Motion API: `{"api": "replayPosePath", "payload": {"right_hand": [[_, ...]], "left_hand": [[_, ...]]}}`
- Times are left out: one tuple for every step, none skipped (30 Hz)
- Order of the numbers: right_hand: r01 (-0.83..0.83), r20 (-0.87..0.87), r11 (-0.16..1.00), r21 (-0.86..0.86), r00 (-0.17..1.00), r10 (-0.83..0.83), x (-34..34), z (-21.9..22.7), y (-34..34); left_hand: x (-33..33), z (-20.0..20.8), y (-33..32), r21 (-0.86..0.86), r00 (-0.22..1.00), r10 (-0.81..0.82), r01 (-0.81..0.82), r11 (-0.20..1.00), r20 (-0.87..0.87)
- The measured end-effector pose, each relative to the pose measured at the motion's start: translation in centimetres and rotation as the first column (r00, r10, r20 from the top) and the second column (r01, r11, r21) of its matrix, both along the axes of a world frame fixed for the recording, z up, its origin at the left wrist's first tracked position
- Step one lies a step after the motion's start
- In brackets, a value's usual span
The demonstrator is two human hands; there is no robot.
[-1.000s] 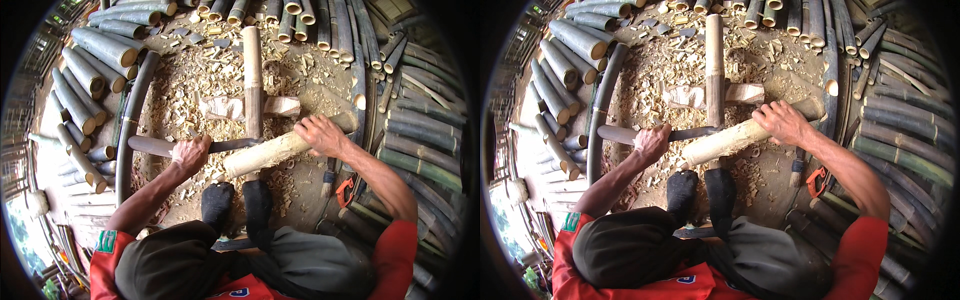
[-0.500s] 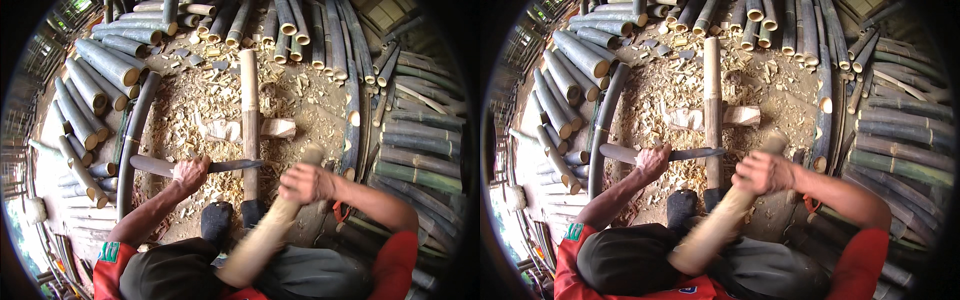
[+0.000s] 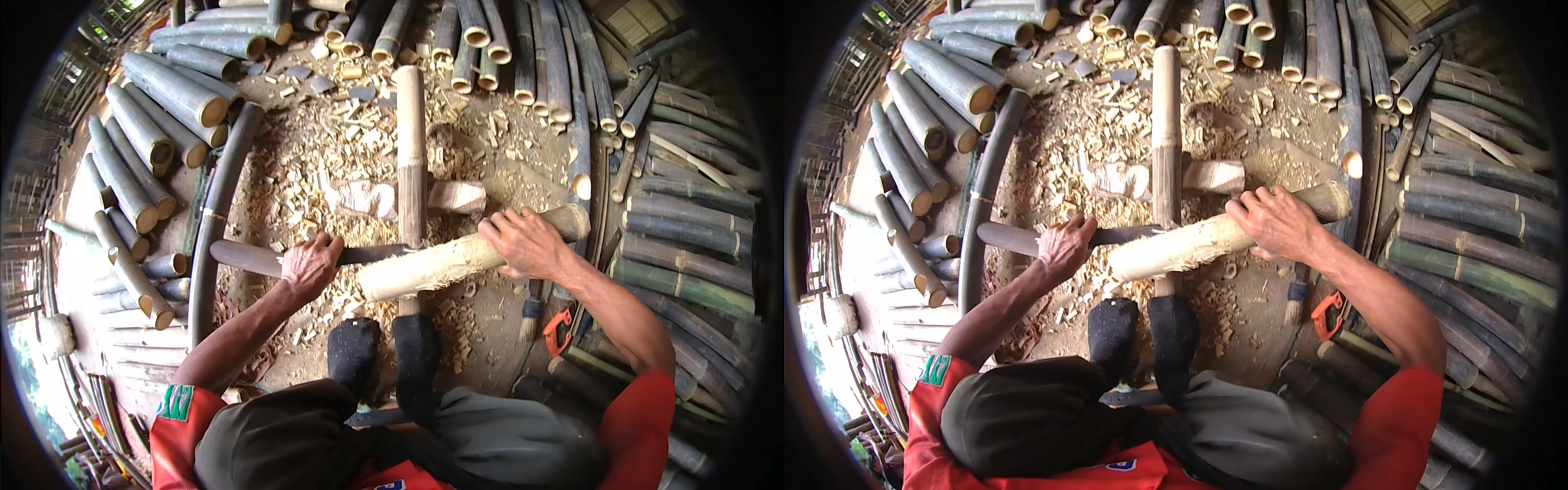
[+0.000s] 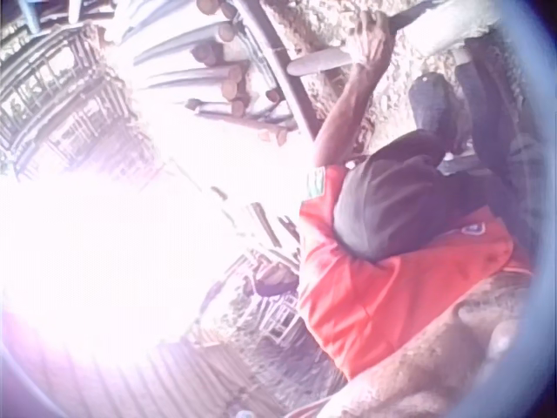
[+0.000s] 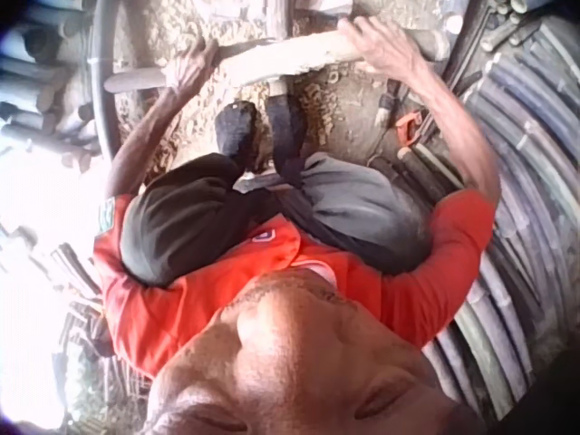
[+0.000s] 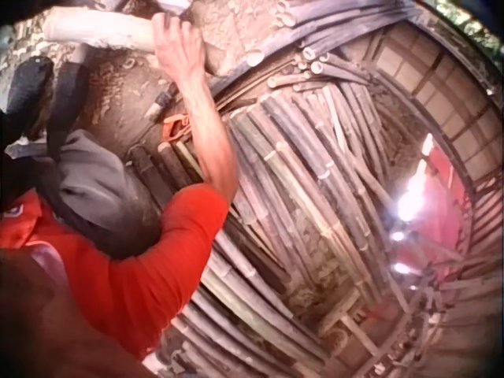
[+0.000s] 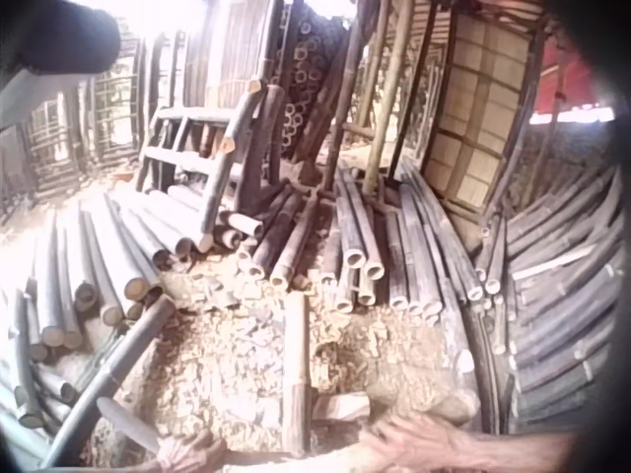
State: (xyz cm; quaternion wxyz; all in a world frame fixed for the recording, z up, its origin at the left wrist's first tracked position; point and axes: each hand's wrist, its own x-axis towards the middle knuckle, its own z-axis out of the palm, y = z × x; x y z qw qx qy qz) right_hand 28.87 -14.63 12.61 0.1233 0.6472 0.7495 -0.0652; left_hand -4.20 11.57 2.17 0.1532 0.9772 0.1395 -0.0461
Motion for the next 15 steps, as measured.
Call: {"api": "replayPosePath", "payload": {"right_hand": [[0.039, -0.071, 0.999, 0.029, 0.997, -0.037, -0.8, 0.7, -0.2], [0.081, -0.130, 0.994, 0.072, 0.989, -0.071, -1.1, 1.7, -0.1], [0.178, -0.219, 0.977, 0.119, 0.964, -0.149, -1.3, 2.3, -0.4], [0.276, -0.309, 0.948, 0.156, 0.925, -0.219, -1.4, 2.8, -0.7], [0.381, -0.390, 0.908, 0.173, 0.873, -0.292, -1.6, 3.4, -1.5], [0.467, -0.459, 0.851, 0.241, 0.827, -0.325, -2.2, 3.7, -1.5], [0.588, -0.597, 0.788, 0.184, 0.704, -0.385, -2.7, 4.4, -1.3], [0.690, -0.720, 0.716, 0.106, 0.550, -0.424, -3.3, 5.1, -1.0], [0.768, -0.816, 0.640, 0.013, 0.378, -0.438, -3.6, 5.3, -0.9], [0.776, -0.854, 0.630, 0.030, 0.348, -0.388, -3.7, 5.2, -1.0], [0.795, -0.892, 0.606, 0.019, 0.287, -0.349, -3.6, 5.1, -1.1], [0.813, -0.924, 0.583, 0.001, 0.224, -0.311, -3.9, 5.2, -1.1], [0.829, -0.950, 0.560, -0.019, 0.160, -0.269, -4.2, 5.3, -1.1], [0.851, -0.937, 0.512, -0.120, 0.073, -0.342, -4.6, 5.5, -1.4], [0.856, -0.936, 0.498, -0.139, 0.051, -0.349, -4.7, 5.8, -1.5]], "left_hand": [[-0.6, 0.3, 0.0, 0.041, 0.996, -0.013, 0.009, 0.999, 0.084], [-0.8, 0.3, 0.0, 0.075, 0.991, -0.033, 0.024, 0.997, 0.128], [-1.5, 0.2, -0.1, 0.104, 0.985, -0.060, 0.044, 0.994, 0.162], [-2.1, -1.6, 0.8, 0.024, 0.997, -0.063, 0.062, 0.998, 0.039], [-1.0, -1.4, 0.8, -0.013, 0.994, -0.050, 0.049, 0.999, -0.097], [-0.1, -0.8, 1.3, -0.129, 0.996, -0.066, 0.058, 0.990, -0.055], [1.0, -0.3, 2.1, -0.242, 0.997, -0.076, 0.071, 0.968, -0.012], [1.3, -0.3, 3.5, -0.341, 0.982, -0.157, 0.185, 0.922, 0.106], [2.3, -0.9, 4.8, -0.496, 0.951, -0.238, 0.307, 0.812, 0.199], [2.0, -1.2, 5.8, -0.801, 0.993, -0.114, 0.074, 0.594, 0.007], [2.6, -0.2, 6.4, -0.944, 0.974, -0.070, -0.189, 0.269, -0.215], [3.6, 0.5, 7.1, -0.830, 0.990, -0.079, -0.056, 0.554, -0.119], [4.5, 1.2, 7.5, -0.785, 0.999, -0.035, 0.036, 0.618, 0.019], [5.6, 2.3, 7.8, -0.728, 0.998, -0.064, 0.066, 0.683, 0.030], [6.8, 3.3, 8.2, -0.659, 0.995, -0.094, 0.098, 0.746, 0.041]]}}
